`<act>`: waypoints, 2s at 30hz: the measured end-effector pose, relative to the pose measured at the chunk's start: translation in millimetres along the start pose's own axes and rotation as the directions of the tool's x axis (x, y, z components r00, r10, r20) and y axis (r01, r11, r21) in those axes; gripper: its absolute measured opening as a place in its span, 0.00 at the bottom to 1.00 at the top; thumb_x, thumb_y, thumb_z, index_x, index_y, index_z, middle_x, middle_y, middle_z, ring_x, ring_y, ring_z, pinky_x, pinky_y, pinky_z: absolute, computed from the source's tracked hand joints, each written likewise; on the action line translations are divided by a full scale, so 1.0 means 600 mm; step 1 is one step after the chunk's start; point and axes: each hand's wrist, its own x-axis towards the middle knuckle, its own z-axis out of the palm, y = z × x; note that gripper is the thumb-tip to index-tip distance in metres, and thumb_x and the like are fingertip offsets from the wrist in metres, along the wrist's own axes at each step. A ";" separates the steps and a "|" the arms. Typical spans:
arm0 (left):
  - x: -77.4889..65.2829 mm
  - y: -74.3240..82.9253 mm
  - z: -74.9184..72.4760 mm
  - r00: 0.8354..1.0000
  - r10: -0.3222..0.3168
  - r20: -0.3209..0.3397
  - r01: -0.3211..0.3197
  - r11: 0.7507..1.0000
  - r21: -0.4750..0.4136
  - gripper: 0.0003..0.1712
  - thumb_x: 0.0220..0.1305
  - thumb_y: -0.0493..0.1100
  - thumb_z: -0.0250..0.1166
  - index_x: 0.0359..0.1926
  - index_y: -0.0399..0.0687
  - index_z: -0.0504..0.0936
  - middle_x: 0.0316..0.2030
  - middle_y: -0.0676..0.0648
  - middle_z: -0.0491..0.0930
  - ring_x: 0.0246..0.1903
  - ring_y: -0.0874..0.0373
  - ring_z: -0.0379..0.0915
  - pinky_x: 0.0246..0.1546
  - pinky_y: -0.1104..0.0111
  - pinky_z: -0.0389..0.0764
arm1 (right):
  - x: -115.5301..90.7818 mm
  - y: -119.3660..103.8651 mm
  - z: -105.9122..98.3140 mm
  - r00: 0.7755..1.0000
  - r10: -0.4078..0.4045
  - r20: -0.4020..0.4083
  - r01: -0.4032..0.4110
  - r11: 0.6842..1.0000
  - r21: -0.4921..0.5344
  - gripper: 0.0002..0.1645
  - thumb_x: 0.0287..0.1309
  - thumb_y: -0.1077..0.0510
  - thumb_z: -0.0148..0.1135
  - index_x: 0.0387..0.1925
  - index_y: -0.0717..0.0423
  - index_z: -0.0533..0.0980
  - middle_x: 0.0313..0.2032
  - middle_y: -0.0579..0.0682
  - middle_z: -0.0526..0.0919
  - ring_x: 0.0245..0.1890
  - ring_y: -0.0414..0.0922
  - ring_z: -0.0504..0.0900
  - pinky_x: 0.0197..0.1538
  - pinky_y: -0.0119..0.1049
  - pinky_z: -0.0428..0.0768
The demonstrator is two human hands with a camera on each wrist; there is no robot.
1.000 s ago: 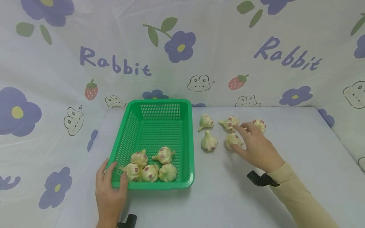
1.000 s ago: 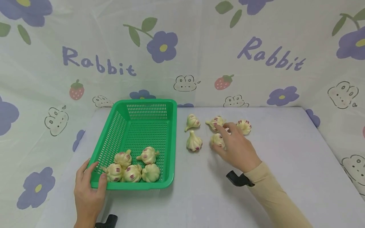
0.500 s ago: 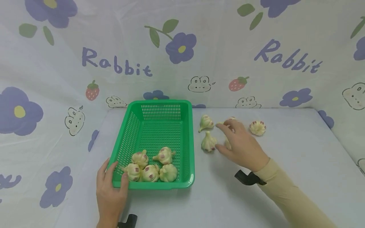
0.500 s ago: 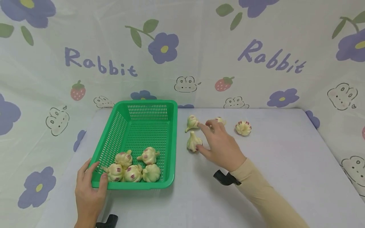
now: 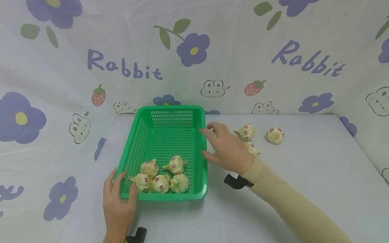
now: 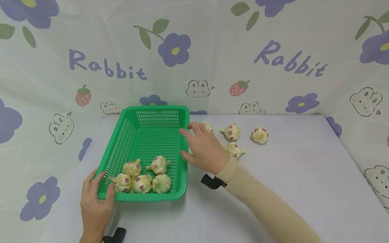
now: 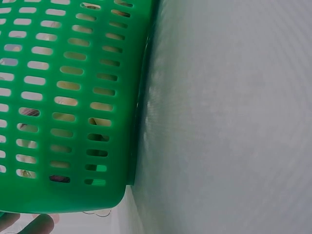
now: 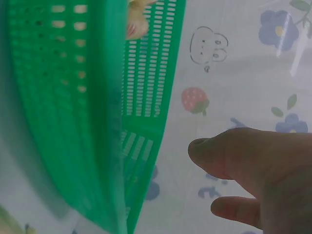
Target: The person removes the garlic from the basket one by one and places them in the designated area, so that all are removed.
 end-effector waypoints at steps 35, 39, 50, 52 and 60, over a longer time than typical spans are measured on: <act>0.001 0.002 0.000 0.999 -0.037 0.034 0.037 0.999 0.025 0.26 0.66 0.42 0.68 0.63 0.37 0.79 0.70 0.37 0.71 0.69 0.37 0.68 0.60 0.36 0.74 | 0.133 -0.117 0.077 0.957 -0.157 0.244 0.165 0.986 -0.015 0.33 0.69 0.46 0.67 0.69 0.55 0.73 0.60 0.59 0.73 0.52 0.52 0.73 0.30 0.33 0.79; 0.000 0.002 0.000 0.999 -0.027 0.028 0.027 0.999 0.018 0.26 0.66 0.41 0.68 0.63 0.38 0.79 0.70 0.37 0.71 0.68 0.37 0.69 0.59 0.36 0.74 | 0.147 -0.132 0.091 0.946 -0.149 0.288 0.166 0.985 -0.036 0.34 0.69 0.44 0.66 0.70 0.53 0.72 0.61 0.58 0.73 0.51 0.50 0.72 0.32 0.32 0.78; -0.001 -0.002 0.003 1.000 -0.014 0.020 0.013 1.000 0.013 0.26 0.66 0.41 0.68 0.64 0.38 0.79 0.70 0.37 0.72 0.68 0.38 0.69 0.58 0.36 0.75 | 0.182 -0.172 0.130 0.927 -0.141 0.348 0.187 0.977 -0.101 0.35 0.70 0.42 0.64 0.72 0.50 0.72 0.64 0.56 0.73 0.57 0.49 0.73 0.39 0.31 0.83; -0.001 -0.003 0.003 1.000 -0.013 0.018 0.013 1.000 0.013 0.26 0.66 0.41 0.69 0.64 0.38 0.80 0.70 0.37 0.72 0.68 0.38 0.69 0.58 0.36 0.75 | 0.186 -0.176 0.135 0.923 -0.134 0.361 0.183 0.978 -0.104 0.35 0.70 0.41 0.64 0.72 0.49 0.71 0.65 0.56 0.72 0.57 0.50 0.73 0.40 0.31 0.84; 0.001 -0.002 0.002 1.000 -0.008 0.014 0.008 1.000 0.020 0.26 0.65 0.40 0.69 0.64 0.39 0.80 0.70 0.37 0.72 0.67 0.38 0.70 0.58 0.37 0.75 | 0.202 -0.187 0.153 0.906 -0.098 0.412 0.154 0.983 -0.103 0.34 0.70 0.39 0.63 0.71 0.48 0.72 0.65 0.55 0.72 0.56 0.49 0.73 0.40 0.33 0.85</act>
